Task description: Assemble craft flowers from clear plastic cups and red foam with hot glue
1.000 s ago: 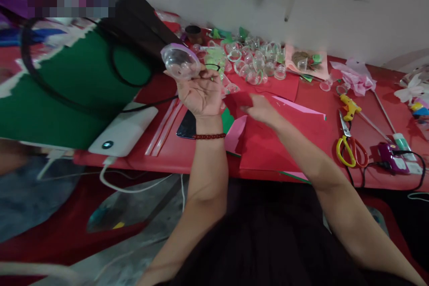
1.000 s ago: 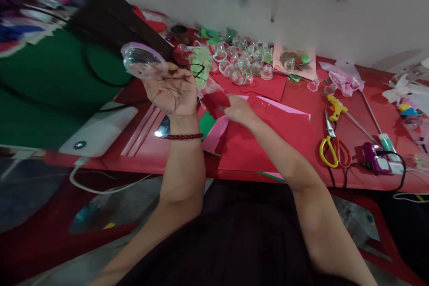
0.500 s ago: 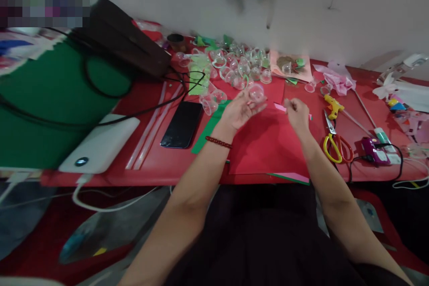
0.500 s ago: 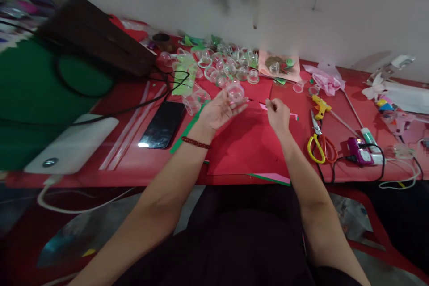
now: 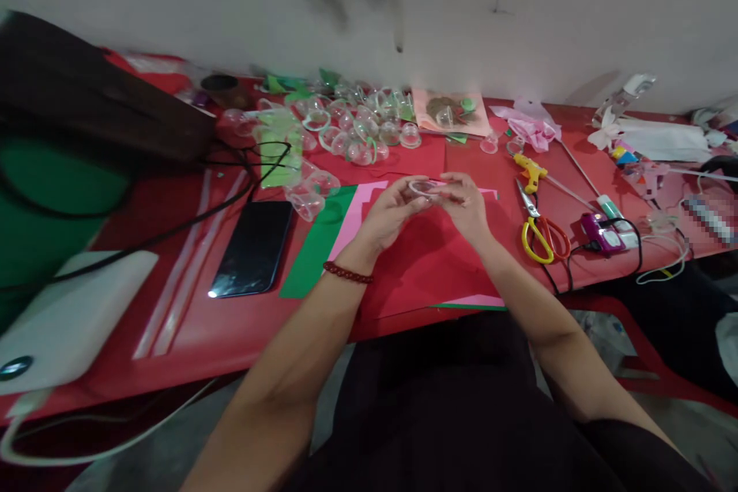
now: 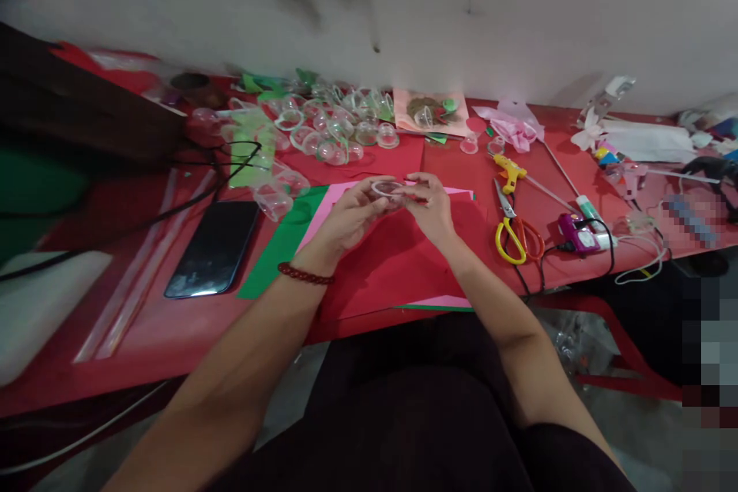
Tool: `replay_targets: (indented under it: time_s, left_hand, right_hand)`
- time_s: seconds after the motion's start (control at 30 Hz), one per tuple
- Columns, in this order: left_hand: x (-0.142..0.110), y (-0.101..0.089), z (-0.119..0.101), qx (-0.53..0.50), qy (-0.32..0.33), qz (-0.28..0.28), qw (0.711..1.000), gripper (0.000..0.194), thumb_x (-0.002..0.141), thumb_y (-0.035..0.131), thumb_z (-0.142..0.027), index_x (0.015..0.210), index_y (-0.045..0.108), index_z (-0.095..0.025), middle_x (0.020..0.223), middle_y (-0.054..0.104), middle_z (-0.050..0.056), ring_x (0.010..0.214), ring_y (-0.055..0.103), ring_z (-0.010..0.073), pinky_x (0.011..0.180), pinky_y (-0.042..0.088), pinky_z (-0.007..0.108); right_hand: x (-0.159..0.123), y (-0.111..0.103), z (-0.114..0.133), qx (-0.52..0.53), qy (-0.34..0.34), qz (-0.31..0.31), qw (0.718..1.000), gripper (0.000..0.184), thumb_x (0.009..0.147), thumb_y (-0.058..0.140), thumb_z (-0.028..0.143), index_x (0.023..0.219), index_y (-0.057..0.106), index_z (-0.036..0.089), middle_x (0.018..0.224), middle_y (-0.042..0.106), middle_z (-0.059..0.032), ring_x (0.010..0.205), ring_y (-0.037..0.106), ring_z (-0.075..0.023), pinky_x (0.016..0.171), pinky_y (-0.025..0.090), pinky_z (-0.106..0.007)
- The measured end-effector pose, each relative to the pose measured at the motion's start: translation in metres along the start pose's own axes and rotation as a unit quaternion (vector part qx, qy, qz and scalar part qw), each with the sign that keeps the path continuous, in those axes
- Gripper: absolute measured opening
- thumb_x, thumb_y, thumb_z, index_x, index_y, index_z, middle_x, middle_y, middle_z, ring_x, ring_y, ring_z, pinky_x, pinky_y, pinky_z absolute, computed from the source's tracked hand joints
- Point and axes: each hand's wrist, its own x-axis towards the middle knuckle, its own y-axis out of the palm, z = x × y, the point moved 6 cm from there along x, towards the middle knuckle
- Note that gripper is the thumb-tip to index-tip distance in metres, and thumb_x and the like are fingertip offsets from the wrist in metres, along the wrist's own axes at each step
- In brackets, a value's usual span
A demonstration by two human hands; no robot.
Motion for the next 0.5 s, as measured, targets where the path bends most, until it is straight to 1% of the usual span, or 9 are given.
replay_targets:
  time_s: [0.07,0.13,0.17,0.23,0.3,0.33,0.4,0.47,0.5]
  left_hand:
    - [0.000,0.001,0.002,0.018,0.015,0.014,1.000,0.052,0.067,0.098,-0.027,0.114,0.074,-0.024,0.114,0.078,0.004,0.107,0.073,0.0202,0.098,0.058,0.034]
    - [0.001,0.000,0.001,0.056,0.041,0.005,0.998,0.055,0.068,0.096,-0.026,0.117,0.072,-0.024,0.116,0.078,0.005,0.109,0.073,0.0212,0.100,0.058,0.036]
    - [0.001,-0.002,-0.001,0.078,0.054,-0.006,0.995,0.056,0.068,0.095,-0.026,0.118,0.070,-0.024,0.117,0.077,0.005,0.110,0.073,0.0214,0.101,0.058,0.036]
    - [0.002,-0.007,-0.004,0.114,0.074,-0.036,0.990,0.057,0.067,0.093,-0.023,0.119,0.068,-0.023,0.117,0.077,0.005,0.111,0.073,0.0212,0.103,0.057,0.037]
    - [0.003,-0.014,-0.007,0.132,0.089,-0.065,0.985,0.057,0.066,0.091,-0.022,0.118,0.067,-0.023,0.117,0.076,0.005,0.112,0.072,0.0203,0.105,0.055,0.037]
    - [0.003,-0.017,-0.009,0.134,0.097,-0.077,0.983,0.057,0.066,0.091,-0.021,0.118,0.066,-0.023,0.117,0.076,0.005,0.112,0.072,0.0199,0.105,0.055,0.037]
    - [0.004,-0.022,-0.011,0.136,0.108,-0.097,0.980,0.058,0.066,0.091,-0.021,0.117,0.065,-0.023,0.116,0.075,0.005,0.111,0.071,0.0191,0.105,0.055,0.036]
    - [0.004,-0.024,-0.012,0.143,0.108,-0.110,0.978,0.058,0.066,0.091,-0.020,0.117,0.064,-0.023,0.115,0.074,0.005,0.109,0.071,0.0189,0.103,0.055,0.036]
    - [0.004,-0.025,-0.012,0.150,0.106,-0.116,0.976,0.058,0.066,0.091,-0.020,0.117,0.064,-0.023,0.115,0.074,0.004,0.109,0.071,0.0190,0.102,0.056,0.036]
  right_hand:
    - [-0.002,-0.010,0.002,-0.054,-0.017,0.001,0.998,0.011,0.089,0.082,0.028,0.099,0.087,0.031,0.127,0.076,-0.0056,0.110,0.072,-0.0211,0.102,0.057,-0.039]
    - [0.002,-0.029,0.001,-0.097,-0.018,0.012,0.995,0.011,0.090,0.081,0.029,0.097,0.088,0.033,0.113,0.081,-0.0036,0.105,0.074,-0.0222,0.101,0.057,-0.040]
    - [0.007,-0.044,-0.002,-0.125,-0.003,0.005,0.992,0.011,0.092,0.079,0.030,0.096,0.088,0.032,0.104,0.083,-0.0033,0.101,0.075,-0.0232,0.099,0.058,-0.041]
    - [0.018,-0.090,-0.013,-0.211,0.066,-0.060,0.973,0.018,0.096,0.070,0.031,0.095,0.088,0.027,0.103,0.085,-0.0058,0.099,0.076,-0.0255,0.097,0.058,-0.041]
    - [0.026,-0.144,-0.025,-0.340,0.168,-0.109,0.919,0.027,0.099,0.061,0.028,0.104,0.086,0.020,0.112,0.084,-0.0127,0.106,0.076,-0.0283,0.098,0.056,-0.041]
    - [0.025,-0.169,-0.031,-0.405,0.227,-0.108,0.879,0.029,0.100,0.059,0.026,0.110,0.085,0.016,0.117,0.083,-0.0167,0.110,0.076,-0.0304,0.097,0.055,-0.041]
    - [0.013,-0.208,-0.039,-0.490,0.324,-0.059,0.807,0.035,0.099,0.061,0.030,0.119,0.082,0.011,0.123,0.080,-0.0235,0.115,0.075,-0.0350,0.094,0.054,-0.041]
    - [-0.010,-0.229,-0.038,-0.534,0.346,-0.011,0.772,0.037,0.101,0.061,0.039,0.113,0.083,0.013,0.123,0.080,-0.0239,0.114,0.075,-0.0362,0.091,0.053,-0.040]
    - [-0.025,-0.233,-0.035,-0.544,0.335,0.003,0.769,0.039,0.101,0.061,0.045,0.108,0.084,0.015,0.119,0.081,-0.0215,0.112,0.075,-0.0349,0.088,0.053,-0.038]
